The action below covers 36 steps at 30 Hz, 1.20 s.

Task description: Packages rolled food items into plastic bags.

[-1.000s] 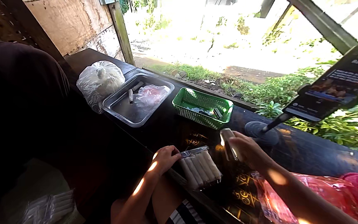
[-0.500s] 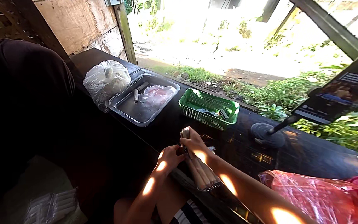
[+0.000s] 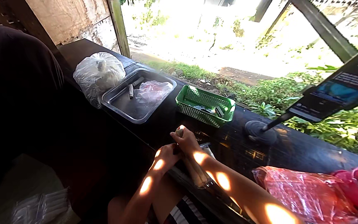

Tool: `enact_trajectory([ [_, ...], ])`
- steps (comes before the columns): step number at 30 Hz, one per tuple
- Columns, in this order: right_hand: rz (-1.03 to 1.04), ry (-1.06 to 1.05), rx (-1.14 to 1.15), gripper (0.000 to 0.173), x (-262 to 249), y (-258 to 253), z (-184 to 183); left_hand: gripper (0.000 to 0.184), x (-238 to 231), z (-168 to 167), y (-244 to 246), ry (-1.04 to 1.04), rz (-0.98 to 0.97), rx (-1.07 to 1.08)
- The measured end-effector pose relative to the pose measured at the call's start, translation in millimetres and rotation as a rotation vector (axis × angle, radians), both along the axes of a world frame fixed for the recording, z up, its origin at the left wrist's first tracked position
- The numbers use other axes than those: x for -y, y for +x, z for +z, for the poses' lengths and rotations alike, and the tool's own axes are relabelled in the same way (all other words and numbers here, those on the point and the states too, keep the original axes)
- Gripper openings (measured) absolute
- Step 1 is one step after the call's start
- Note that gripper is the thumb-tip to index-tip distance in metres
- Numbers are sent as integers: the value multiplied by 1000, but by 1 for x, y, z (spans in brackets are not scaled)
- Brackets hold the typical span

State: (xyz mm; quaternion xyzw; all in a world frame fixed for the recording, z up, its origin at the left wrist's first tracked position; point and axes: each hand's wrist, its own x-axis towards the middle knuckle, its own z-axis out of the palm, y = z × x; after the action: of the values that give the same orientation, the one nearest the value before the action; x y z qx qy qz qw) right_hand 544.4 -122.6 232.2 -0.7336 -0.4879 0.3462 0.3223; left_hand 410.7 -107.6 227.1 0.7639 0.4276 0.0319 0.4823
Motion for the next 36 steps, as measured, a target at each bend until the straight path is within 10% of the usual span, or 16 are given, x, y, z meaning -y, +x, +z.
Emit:
enact_trajectory([
  [16, 502, -453, 115, 40, 17, 121, 49, 40, -21, 21, 48, -3, -217, -265],
  [36, 667, 237, 315, 16, 73, 121, 72, 36, 29, 77, 27, 266, -203, -33],
])
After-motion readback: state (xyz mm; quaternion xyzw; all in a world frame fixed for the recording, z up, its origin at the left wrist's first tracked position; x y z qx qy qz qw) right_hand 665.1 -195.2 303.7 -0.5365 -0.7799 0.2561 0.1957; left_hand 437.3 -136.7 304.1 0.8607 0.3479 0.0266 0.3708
